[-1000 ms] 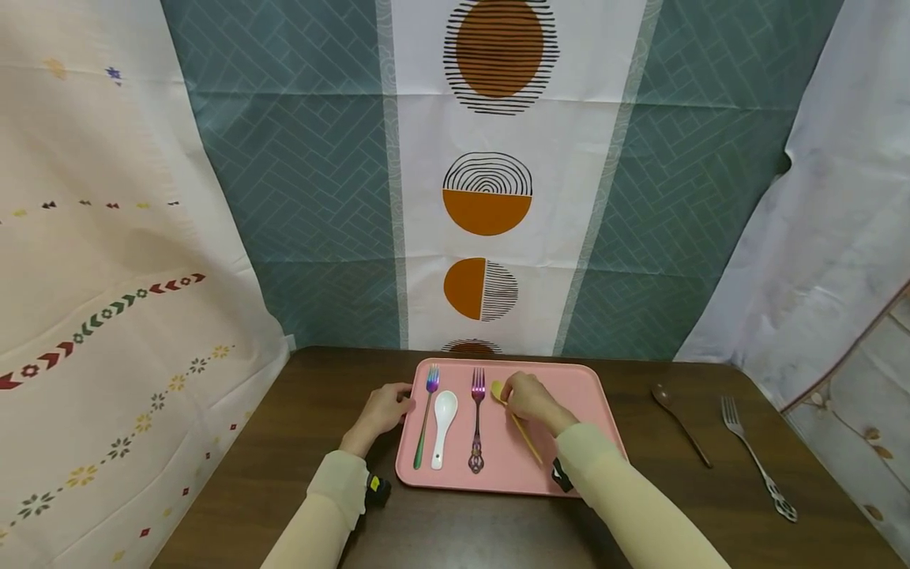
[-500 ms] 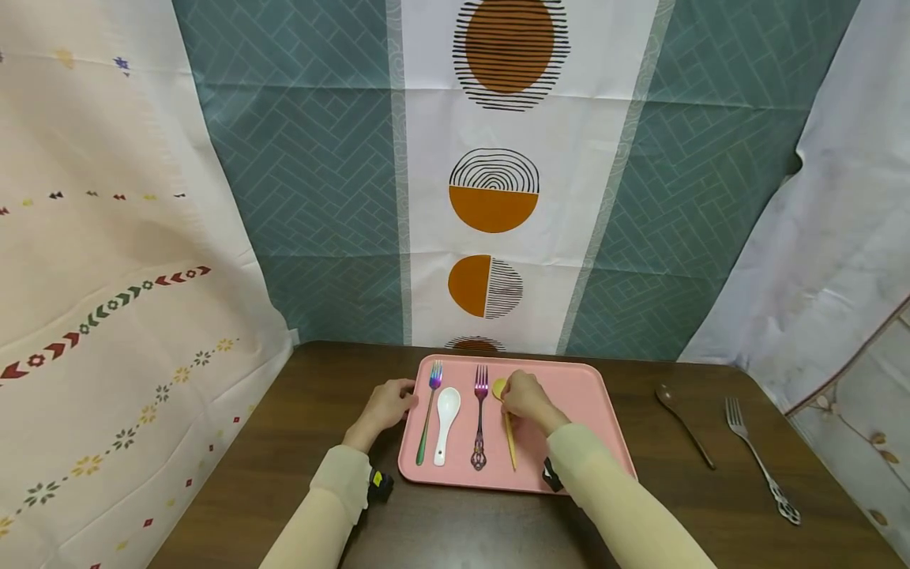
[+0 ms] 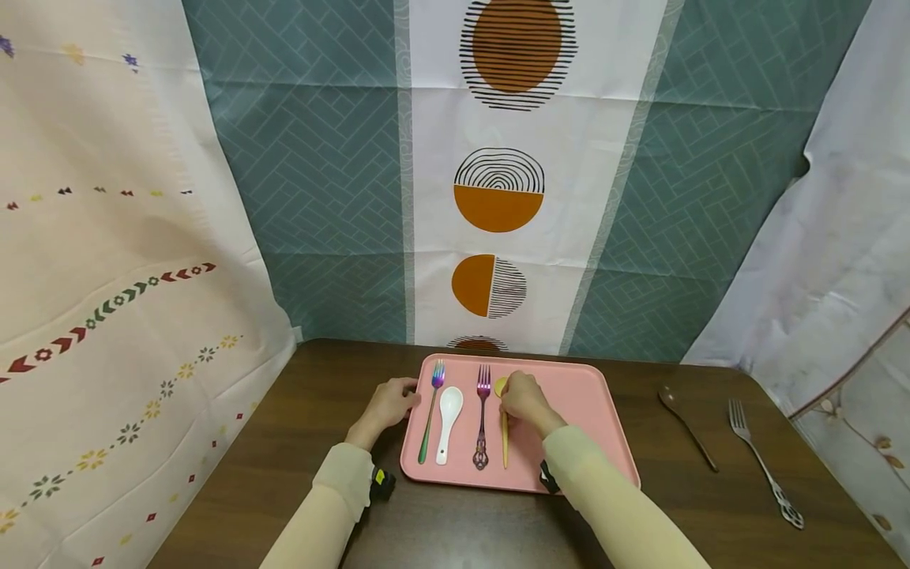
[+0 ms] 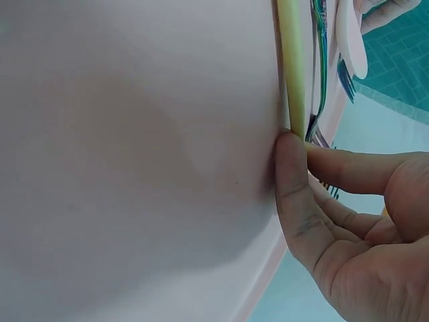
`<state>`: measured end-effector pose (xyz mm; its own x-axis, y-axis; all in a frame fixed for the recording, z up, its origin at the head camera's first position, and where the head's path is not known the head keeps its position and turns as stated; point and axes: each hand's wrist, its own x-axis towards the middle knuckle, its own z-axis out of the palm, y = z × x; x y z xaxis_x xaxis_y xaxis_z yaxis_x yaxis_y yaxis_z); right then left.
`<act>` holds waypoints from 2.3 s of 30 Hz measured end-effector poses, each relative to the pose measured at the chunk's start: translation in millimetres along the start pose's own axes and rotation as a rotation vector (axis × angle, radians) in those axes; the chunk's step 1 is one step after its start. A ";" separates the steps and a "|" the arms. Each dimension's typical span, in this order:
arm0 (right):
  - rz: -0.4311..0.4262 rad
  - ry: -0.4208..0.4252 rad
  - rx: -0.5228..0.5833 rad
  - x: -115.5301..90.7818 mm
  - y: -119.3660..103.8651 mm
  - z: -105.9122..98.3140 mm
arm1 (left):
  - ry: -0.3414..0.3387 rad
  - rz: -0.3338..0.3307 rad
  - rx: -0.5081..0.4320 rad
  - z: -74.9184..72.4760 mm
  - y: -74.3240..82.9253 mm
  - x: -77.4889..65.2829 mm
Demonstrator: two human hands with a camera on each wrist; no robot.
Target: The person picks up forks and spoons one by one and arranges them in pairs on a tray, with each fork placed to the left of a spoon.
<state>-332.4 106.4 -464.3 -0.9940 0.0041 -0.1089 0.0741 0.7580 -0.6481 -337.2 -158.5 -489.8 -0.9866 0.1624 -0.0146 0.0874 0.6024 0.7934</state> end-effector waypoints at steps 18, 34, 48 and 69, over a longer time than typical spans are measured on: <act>-0.040 -0.017 0.016 -3.2 3.3 -2.9 | -0.005 -0.014 0.005 -0.3 -1.9 2.0; -0.075 0.012 -0.060 -6.9 10.2 -22.7 | -0.004 -0.025 0.002 -0.1 -4.3 2.9; -0.166 0.003 -0.055 -6.8 25.8 -45.6 | 0.001 -0.013 0.027 0.2 -4.6 3.1; -0.276 0.010 -0.068 -14.1 90.3 -112.5 | -0.002 -0.007 0.014 0.9 -4.6 3.4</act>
<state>-320.7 248.2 -436.5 -0.9767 -0.2021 0.0720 -0.2042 0.7731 -0.6005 -340.9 -160.0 -494.0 -0.9870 0.1592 -0.0215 0.0820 0.6142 0.7849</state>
